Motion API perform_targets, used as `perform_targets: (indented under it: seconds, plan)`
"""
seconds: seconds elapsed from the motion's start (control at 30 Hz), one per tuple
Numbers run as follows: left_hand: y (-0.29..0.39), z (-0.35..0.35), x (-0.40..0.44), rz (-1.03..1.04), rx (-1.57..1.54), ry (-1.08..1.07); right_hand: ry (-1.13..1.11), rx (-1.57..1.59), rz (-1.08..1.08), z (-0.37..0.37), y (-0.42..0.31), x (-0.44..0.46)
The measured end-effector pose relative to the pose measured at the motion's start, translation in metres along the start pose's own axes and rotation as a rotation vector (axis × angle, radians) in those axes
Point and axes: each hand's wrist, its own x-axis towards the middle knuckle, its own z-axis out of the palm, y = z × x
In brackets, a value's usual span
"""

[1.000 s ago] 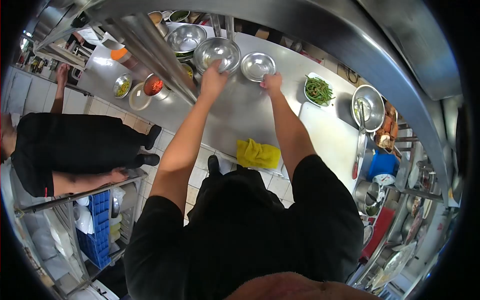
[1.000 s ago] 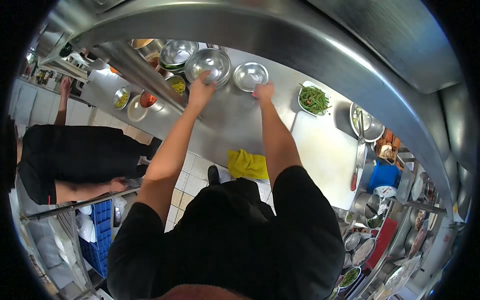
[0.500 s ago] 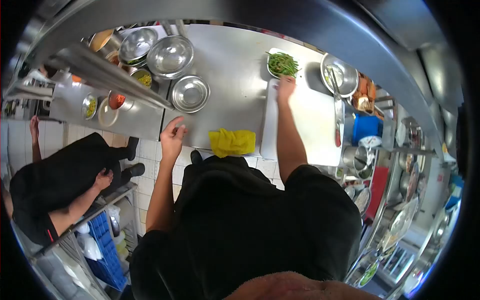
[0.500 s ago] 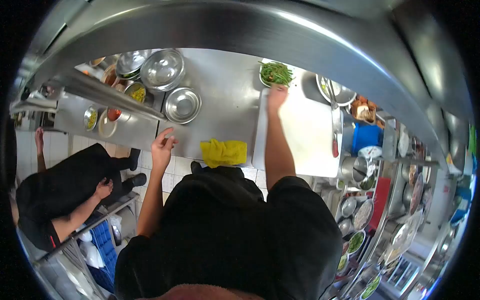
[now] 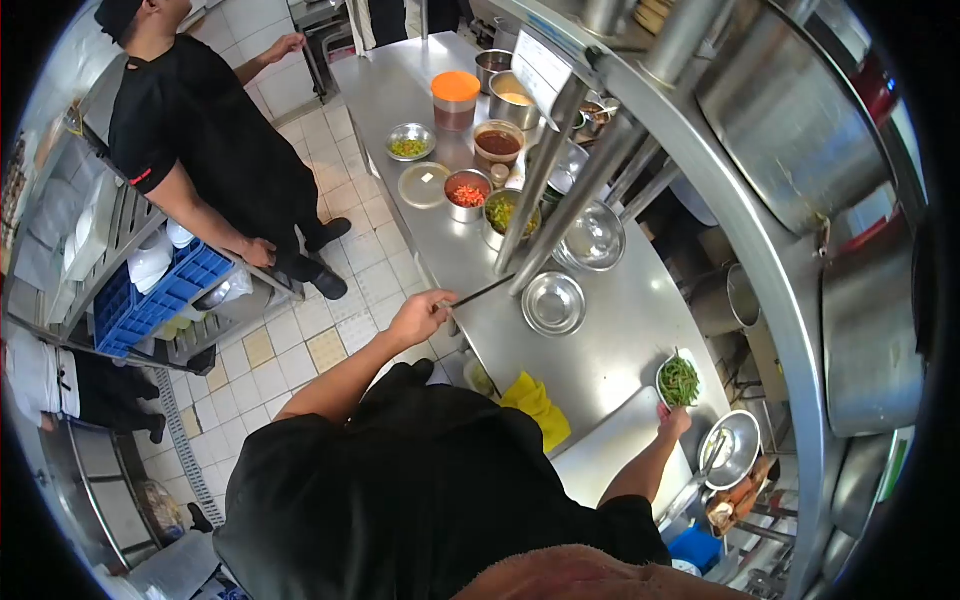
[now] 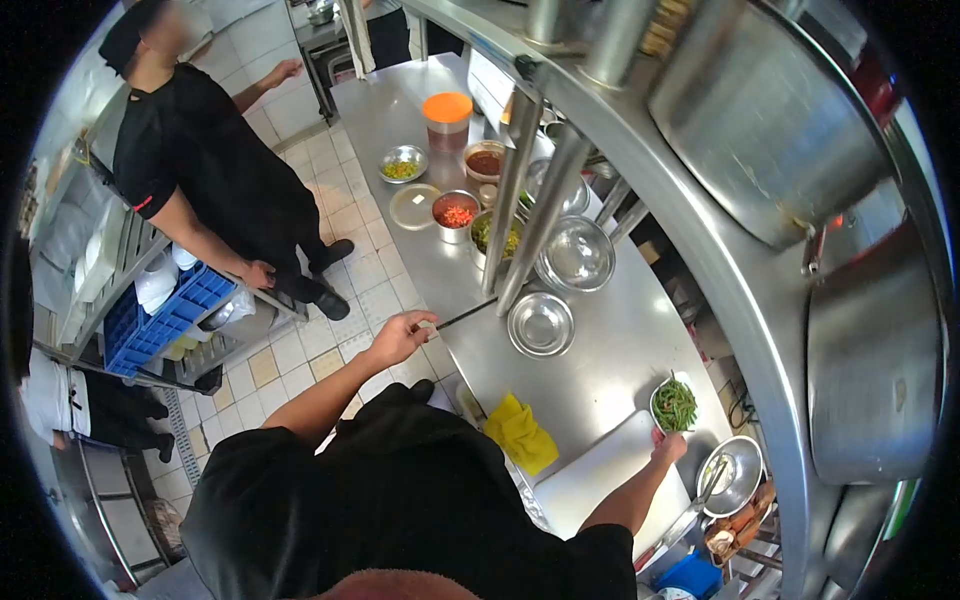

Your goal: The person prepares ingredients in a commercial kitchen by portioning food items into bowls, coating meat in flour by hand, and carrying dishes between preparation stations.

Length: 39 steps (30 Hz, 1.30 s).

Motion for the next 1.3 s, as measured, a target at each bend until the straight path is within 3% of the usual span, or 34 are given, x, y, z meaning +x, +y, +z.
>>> perform_targets:
  seconds: [0.13,0.33,0.57,0.73,0.87,0.97,1.17,1.3]
  plan:
    - [-0.033,-0.032,-0.001,-0.050,-0.048,0.092,0.074,-0.013,-0.116,0.006,-0.011,-0.037]
    - [-0.099,-0.103,0.018,-0.094,-0.073,0.119,0.112,-0.049,-0.228,0.022,-0.041,-0.167]
    - [-0.186,-0.198,0.065,-0.076,-0.119,0.044,-0.031,-0.094,-0.014,0.068,-0.021,-0.342]
    - [-0.241,-0.235,0.107,-0.120,-0.211,0.009,-0.271,-0.150,0.099,0.158,-0.012,-0.463]
    - [-0.253,-0.248,0.166,-0.316,-0.403,-0.130,-0.450,-0.111,0.180,0.233,0.005,-0.515]
    - [-0.258,-0.246,0.229,-0.225,-0.542,-0.067,-0.560,-0.164,0.165,0.292,0.020,-0.522]
    - [-0.169,-0.279,0.331,-0.155,-0.628,0.043,-0.696,-0.225,0.126,0.432,0.013,-0.516]
    - [-0.161,-0.299,0.393,-0.076,-0.636,0.012,-0.735,-0.295,0.075,0.520,0.010,-0.491]
